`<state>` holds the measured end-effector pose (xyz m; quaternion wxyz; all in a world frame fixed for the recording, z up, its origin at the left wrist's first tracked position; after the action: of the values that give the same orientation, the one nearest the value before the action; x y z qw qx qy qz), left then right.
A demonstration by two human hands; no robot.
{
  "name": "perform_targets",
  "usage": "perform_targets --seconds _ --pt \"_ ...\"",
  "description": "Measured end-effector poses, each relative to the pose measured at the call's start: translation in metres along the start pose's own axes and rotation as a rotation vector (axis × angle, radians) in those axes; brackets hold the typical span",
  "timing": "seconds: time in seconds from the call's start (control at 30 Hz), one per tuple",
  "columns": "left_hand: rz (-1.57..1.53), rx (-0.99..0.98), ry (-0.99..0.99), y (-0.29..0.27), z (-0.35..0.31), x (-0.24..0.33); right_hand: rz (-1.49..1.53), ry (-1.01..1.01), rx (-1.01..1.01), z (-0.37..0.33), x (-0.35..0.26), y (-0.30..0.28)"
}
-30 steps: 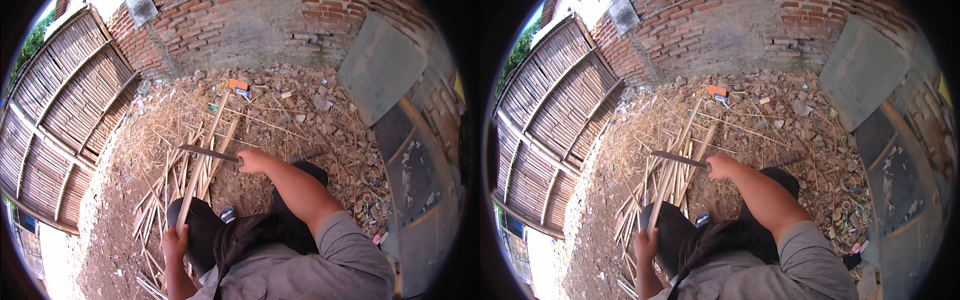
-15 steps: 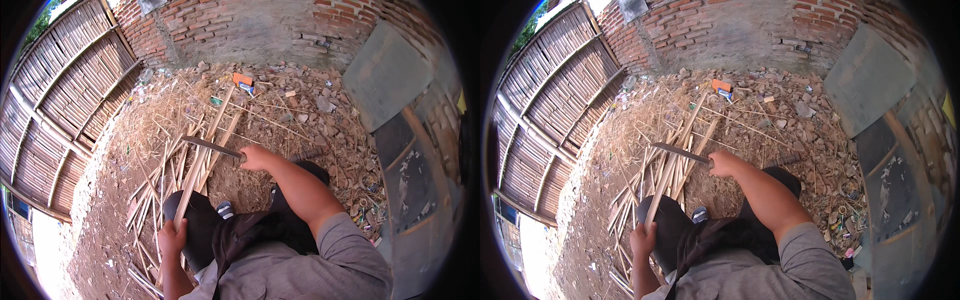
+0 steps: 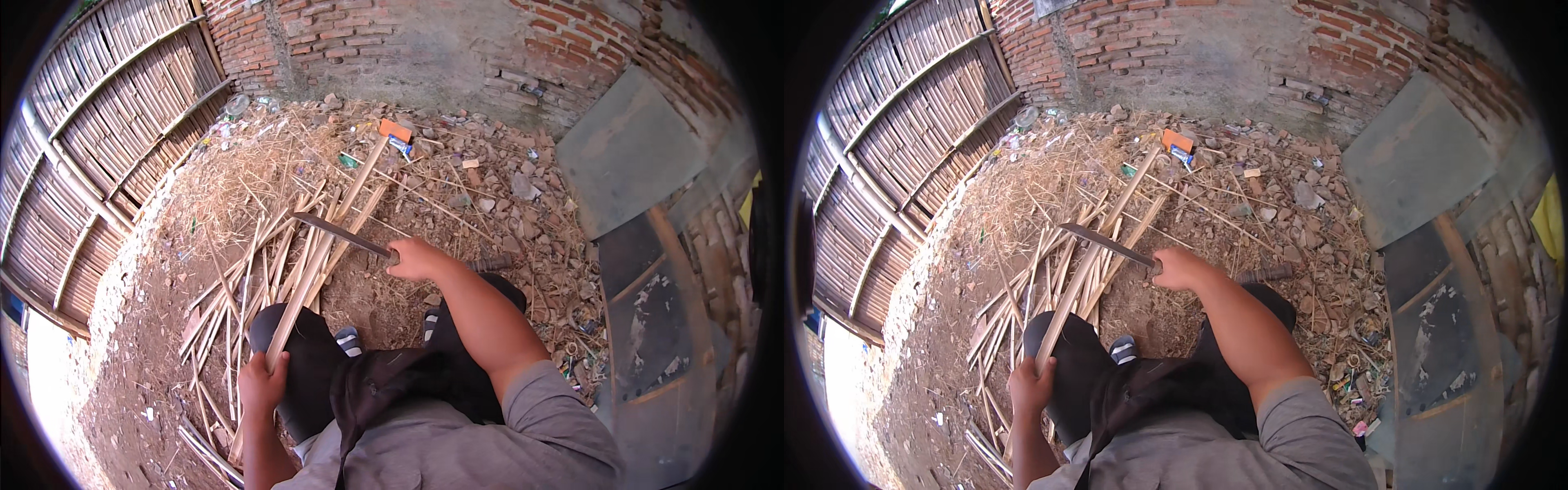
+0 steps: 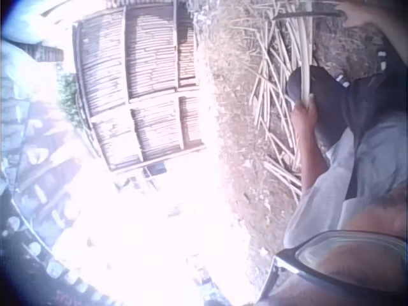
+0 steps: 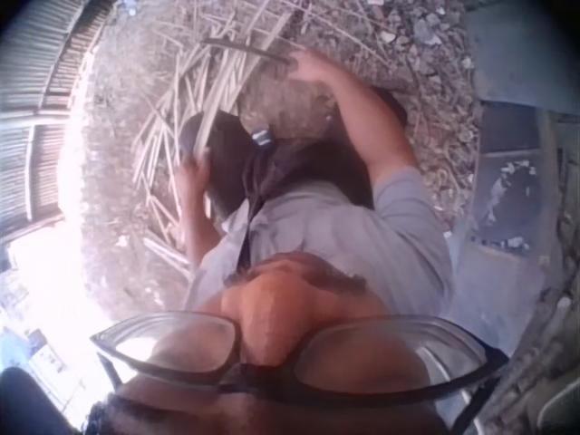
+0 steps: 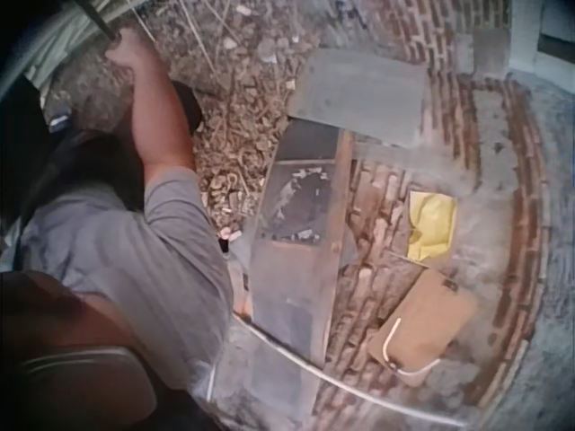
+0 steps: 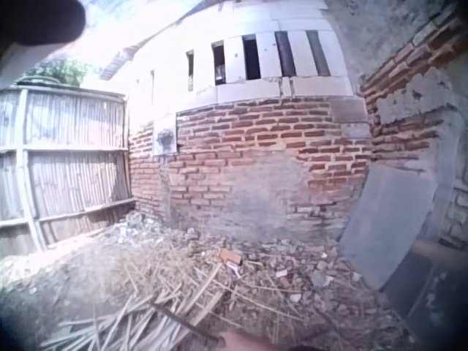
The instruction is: The person thins bamboo strips by hand using a large knife while sitting on the ground.
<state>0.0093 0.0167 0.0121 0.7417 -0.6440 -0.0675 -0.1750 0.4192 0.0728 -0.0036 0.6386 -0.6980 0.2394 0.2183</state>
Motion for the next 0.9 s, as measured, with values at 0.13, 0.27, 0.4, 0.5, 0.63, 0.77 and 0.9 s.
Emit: perform_targets --seconds 0.13,0.27,0.4,0.5,0.63,0.77,0.9 --pt "-0.001 -0.035 -0.041 -0.005 0.001 0.003 0.017 0.025 -0.030 0.001 -0.004 -0.005" --pt "0.007 -0.074 -0.062 -0.006 0.002 0.003 0.024 0.014 -0.037 0.003 0.000 -0.002" --pt "0.001 -0.055 -0.051 -0.004 0.001 0.004 -0.003 -0.003 0.015 0.006 0.011 0.007" --pt "0.012 -0.021 -0.047 -0.004 0.002 0.001 -0.007 0.002 -0.011 0.006 0.005 0.002" --pt "0.024 -0.035 -0.045 -0.003 0.002 0.001 -0.003 0.024 -0.054 0.004 0.001 0.000" --pt "0.028 -0.022 -0.030 -0.001 0.002 -0.001 -0.003 0.001 -0.048 0.008 0.008 0.006" --pt "0.009 -0.031 -0.027 -0.002 0.003 -0.001 -0.029 -0.017 -0.040 0.009 0.011 0.008"
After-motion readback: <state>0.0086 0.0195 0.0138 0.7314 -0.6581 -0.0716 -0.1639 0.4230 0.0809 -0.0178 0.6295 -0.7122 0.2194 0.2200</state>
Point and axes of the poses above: each hand's wrist, its own z-axis towards the middle knuckle, its own y-axis out of the palm, x = y × z, the point moved 1 cm from there along z, towards the middle knuckle, and after that the axes turned 2 degrees about z, right-handed, at the moved point
